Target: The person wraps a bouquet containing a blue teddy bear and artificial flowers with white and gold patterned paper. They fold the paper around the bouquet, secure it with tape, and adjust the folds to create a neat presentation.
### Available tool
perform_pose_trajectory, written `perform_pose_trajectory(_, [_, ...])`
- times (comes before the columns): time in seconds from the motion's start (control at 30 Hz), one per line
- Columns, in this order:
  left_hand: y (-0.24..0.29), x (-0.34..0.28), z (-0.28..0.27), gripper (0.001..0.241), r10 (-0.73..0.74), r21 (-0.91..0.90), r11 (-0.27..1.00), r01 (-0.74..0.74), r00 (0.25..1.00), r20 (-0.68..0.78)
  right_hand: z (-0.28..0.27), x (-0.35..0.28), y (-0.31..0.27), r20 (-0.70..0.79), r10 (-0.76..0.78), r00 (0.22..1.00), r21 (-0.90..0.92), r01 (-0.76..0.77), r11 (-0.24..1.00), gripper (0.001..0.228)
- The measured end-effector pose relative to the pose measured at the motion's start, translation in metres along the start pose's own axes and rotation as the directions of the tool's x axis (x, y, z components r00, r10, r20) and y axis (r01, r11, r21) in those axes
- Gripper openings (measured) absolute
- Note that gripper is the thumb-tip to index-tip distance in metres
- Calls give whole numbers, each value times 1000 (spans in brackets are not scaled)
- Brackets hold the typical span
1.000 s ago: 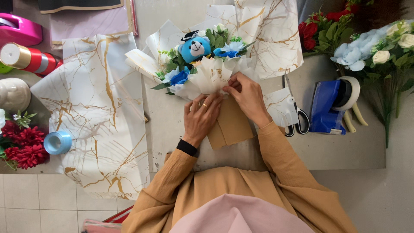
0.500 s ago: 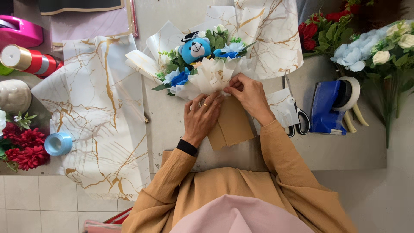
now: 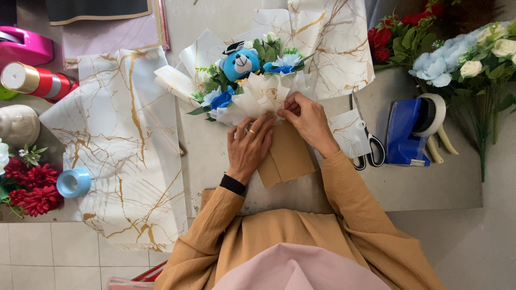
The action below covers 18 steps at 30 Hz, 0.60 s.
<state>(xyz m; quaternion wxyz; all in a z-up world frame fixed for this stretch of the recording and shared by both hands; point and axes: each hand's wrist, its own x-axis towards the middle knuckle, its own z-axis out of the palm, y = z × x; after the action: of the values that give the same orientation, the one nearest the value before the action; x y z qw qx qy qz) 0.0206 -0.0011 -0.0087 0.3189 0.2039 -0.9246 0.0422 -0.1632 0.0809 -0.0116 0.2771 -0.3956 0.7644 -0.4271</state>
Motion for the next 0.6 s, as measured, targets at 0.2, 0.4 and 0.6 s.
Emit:
perform_pose_trajectory(0.2, [-1,-1,2,25,-2,-7,1000,2,1000,2,1,-8,-17,-45,21,999,21,-20,1000,25])
perform_pose_trajectory(0.4, [-6,4,1,21,16,17,1000,-17,998,53,-2,2,-8,-49,-68,996,-99,63,993,23])
perform_pose_trajectory(0.6, [-12,-1,13,23,-5,18,1000,4,997,77,-3,-1,-13,-51,-60,997,-82,56,995,20])
